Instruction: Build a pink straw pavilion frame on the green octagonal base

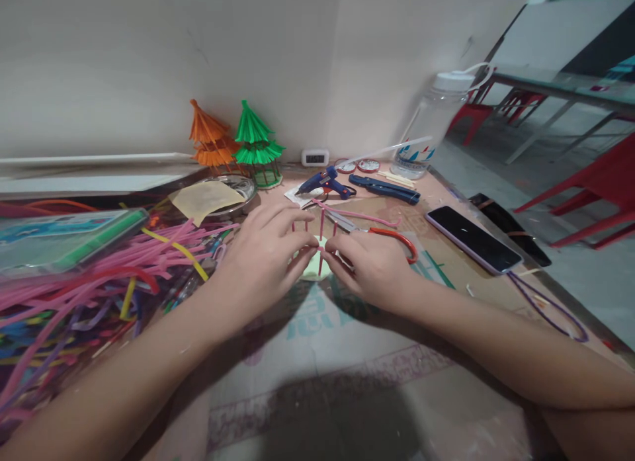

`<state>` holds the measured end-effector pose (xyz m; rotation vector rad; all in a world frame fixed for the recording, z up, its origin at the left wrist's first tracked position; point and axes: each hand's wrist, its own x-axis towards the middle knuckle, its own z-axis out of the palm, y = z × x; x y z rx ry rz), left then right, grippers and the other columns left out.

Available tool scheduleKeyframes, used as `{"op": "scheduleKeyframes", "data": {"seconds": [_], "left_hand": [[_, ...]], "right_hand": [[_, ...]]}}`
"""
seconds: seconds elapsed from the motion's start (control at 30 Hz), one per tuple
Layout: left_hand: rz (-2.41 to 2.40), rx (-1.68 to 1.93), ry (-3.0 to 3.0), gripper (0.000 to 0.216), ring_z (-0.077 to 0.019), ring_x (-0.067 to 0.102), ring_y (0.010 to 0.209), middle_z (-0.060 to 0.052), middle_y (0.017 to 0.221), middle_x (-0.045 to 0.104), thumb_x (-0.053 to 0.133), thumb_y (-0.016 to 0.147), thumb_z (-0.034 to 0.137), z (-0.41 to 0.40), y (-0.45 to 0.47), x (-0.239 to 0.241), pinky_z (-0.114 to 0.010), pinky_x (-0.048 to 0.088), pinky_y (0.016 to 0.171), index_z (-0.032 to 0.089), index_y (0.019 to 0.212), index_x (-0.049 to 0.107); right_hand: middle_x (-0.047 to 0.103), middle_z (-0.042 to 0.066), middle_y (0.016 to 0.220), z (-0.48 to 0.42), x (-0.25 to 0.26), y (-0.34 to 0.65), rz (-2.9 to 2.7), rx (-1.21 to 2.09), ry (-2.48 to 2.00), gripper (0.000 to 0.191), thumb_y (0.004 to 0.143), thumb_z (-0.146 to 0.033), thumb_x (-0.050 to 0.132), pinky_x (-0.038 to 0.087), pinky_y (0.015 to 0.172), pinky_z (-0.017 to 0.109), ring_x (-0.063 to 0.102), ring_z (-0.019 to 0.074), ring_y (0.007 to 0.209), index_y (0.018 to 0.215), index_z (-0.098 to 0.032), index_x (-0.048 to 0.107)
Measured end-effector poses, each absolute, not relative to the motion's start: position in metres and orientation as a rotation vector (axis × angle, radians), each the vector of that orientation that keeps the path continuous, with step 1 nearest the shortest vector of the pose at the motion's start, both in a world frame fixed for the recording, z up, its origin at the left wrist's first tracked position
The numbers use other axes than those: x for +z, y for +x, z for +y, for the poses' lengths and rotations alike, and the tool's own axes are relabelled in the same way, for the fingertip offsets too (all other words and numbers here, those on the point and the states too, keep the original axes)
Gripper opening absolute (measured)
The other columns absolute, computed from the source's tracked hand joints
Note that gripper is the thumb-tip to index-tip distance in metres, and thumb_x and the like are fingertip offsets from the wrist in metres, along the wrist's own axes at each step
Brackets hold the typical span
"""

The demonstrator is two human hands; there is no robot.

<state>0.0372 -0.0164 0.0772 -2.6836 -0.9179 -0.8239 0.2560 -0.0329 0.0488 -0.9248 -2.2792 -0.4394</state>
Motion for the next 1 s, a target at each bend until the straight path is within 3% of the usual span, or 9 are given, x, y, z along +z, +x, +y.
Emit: {"op": "scheduleKeyframes", "data": {"seconds": [0.17,0.3,0.43,0.57,0.7,0.83,1.0], "left_hand": [[-0.921,-0.826,-2.698,0.019,-0.0322,0.062,0.121,-0.013,0.126,0.071,0.057,0.103,0.027,-0.016,0.037,0.079,-0.053,0.049,0.106,0.017,0.099,0.073],[-0.965,-0.876,-2.722,0.023,-0.0310,0.062,0.126,-0.013,0.130,0.071,0.055,0.104,0.030,-0.019,0.034,0.088,-0.053,0.046,0.112,0.018,0.113,0.072],[-1.149,-0.895,-2.656,0.033,-0.0318,0.065,0.123,-0.013,0.129,0.071,0.056,0.103,0.042,-0.014,0.018,0.099,-0.050,0.050,0.107,0.019,0.123,0.069],[-1.452,-0.695,-2.694,0.059,-0.0385,0.067,0.123,-0.016,0.133,0.071,0.066,0.092,0.061,0.000,-0.004,0.093,-0.053,0.054,0.101,0.021,0.136,0.064],[-1.535,-0.625,-2.955,0.081,-0.0414,0.060,0.135,-0.021,0.150,0.060,0.080,0.081,0.054,0.006,-0.007,0.060,-0.056,0.051,0.108,0.018,0.149,0.051],[-1.565,-0.738,-3.080,0.087,-0.0410,0.059,0.136,-0.022,0.147,0.061,0.085,0.076,0.048,0.004,0.005,0.019,-0.059,0.048,0.111,0.018,0.149,0.049],[-1.517,-0.945,-3.119,0.076,-0.0364,0.051,0.143,-0.020,0.152,0.054,0.080,0.082,0.049,0.010,0.013,-0.004,-0.056,0.039,0.120,0.016,0.144,0.050]], "right_hand": [[0.064,0.003,0.066,-0.036,0.062,0.262,-2.253,-0.307,-0.980,0.034,0.107,-0.030,0.040,0.037,0.059,0.031,0.056,0.0156,0.060,0.084,-0.021,0.063],[0.057,0.002,0.065,-0.037,0.089,0.280,-2.071,-0.206,-1.080,0.038,0.107,-0.035,0.040,0.037,0.060,0.032,0.053,0.0154,0.060,0.075,-0.023,0.055],[0.051,0.000,0.061,-0.025,0.103,0.297,-1.930,-0.134,-1.191,0.040,0.107,-0.039,0.046,0.037,0.060,0.031,0.050,0.0143,0.058,0.071,-0.023,0.053],[0.069,0.000,0.073,-0.005,0.079,0.305,-2.042,0.247,-1.270,0.017,0.100,-0.025,0.057,0.038,0.059,0.028,0.056,0.0143,0.060,0.103,-0.020,0.072],[0.079,0.004,0.089,-0.002,0.041,0.305,-2.171,0.481,-1.350,0.017,0.094,-0.022,0.063,0.044,0.064,0.027,0.066,0.0157,0.071,0.100,-0.018,0.079],[0.081,0.004,0.086,-0.010,0.024,0.297,-2.257,0.574,-1.353,0.024,0.096,-0.029,0.066,0.047,0.064,0.027,0.071,0.0170,0.072,0.114,-0.021,0.080],[0.082,0.006,0.113,-0.009,0.016,0.286,-2.354,0.482,-1.249,0.022,0.096,-0.025,0.067,0.055,0.082,0.032,0.077,0.0236,0.099,0.112,-0.023,0.081]]}}
